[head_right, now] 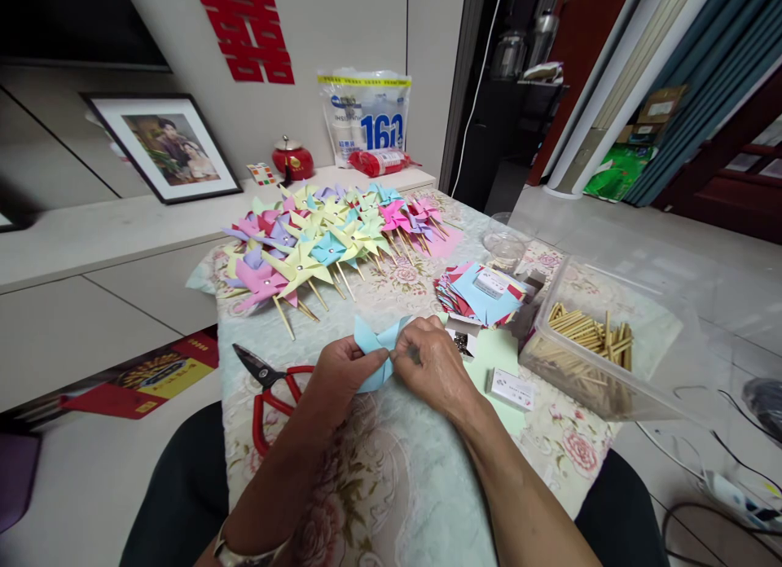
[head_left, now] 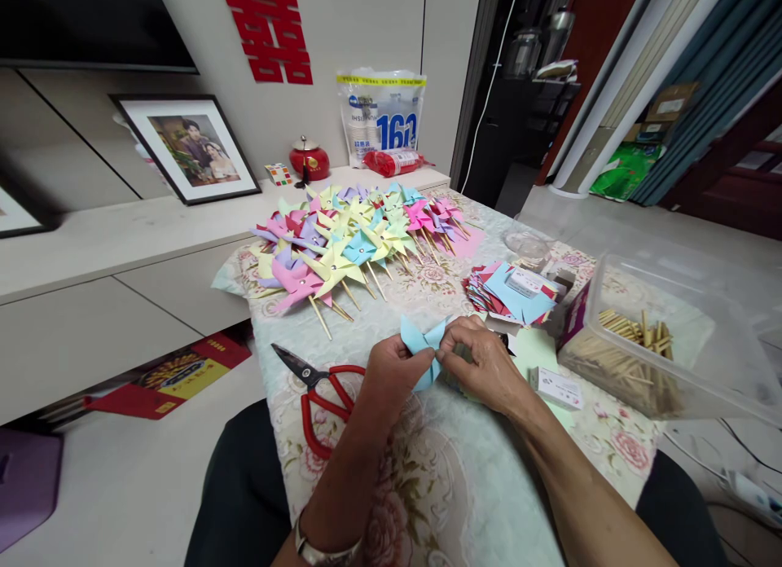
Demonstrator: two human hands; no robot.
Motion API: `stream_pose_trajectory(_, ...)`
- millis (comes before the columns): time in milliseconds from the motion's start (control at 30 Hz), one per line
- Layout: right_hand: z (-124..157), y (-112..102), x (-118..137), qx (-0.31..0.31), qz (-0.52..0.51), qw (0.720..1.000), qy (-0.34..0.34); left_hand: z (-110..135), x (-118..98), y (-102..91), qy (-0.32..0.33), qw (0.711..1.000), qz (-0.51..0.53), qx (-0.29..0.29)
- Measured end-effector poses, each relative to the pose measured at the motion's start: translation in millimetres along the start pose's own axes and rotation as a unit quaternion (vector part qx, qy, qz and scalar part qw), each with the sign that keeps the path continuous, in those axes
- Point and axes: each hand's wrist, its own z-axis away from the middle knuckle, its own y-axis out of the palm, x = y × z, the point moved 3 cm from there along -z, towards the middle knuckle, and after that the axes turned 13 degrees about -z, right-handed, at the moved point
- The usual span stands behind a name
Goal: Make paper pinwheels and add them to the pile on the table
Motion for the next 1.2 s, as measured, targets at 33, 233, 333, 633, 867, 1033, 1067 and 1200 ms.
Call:
stream_pose_trajectory(33, 0, 0, 0, 0.0, -0.002, 1.0, 0.0, -1, 1, -0.3, 0.002, 1.0, -0.003, -0.001)
stream_pose_trajectory(233, 0, -10, 5, -0.069, -0.059, 0.995, -0.036, 1, -1, -4.3, -0.009, 1.0, 0.01, 0.009)
stream_pose_trajectory(333, 2, -20, 5, -0.165, -0.11, 0.979, -0.044, 6, -8, -8.0, -0.014, 0.999, -0.001, 0.043)
stream_pose_trajectory(633, 4, -18, 4, -0.021, -0.303, 0.953, -0.02, 12, -51, -23.8, 0.003, 0.957, -0.203, 0.207)
stream_pose_trajectory(867, 6, -5, 9, 0.062, -0.28, 0.958, 0.002, 0, -68, -23.0, 0.03, 0.91, -0.314, 0.267)
stream_pose_trajectory(1033, 7, 0, 6, 0.064, -0.255, 0.964, 0.038, -6, -68, -16.7, 0.043, 0.894, -0.361, 0.26)
stream_pose_trajectory(1067, 7, 1, 5, 0.065, -0.25, 0.965, 0.039, -7, -69, -15.4, 0.046, 0.889, -0.371, 0.263)
stream_pose_trajectory(1200, 7, 3, 3, 0.066, -0.235, 0.969, 0.036, -9, -71, -12.7, 0.05, 0.865, -0.413, 0.281)
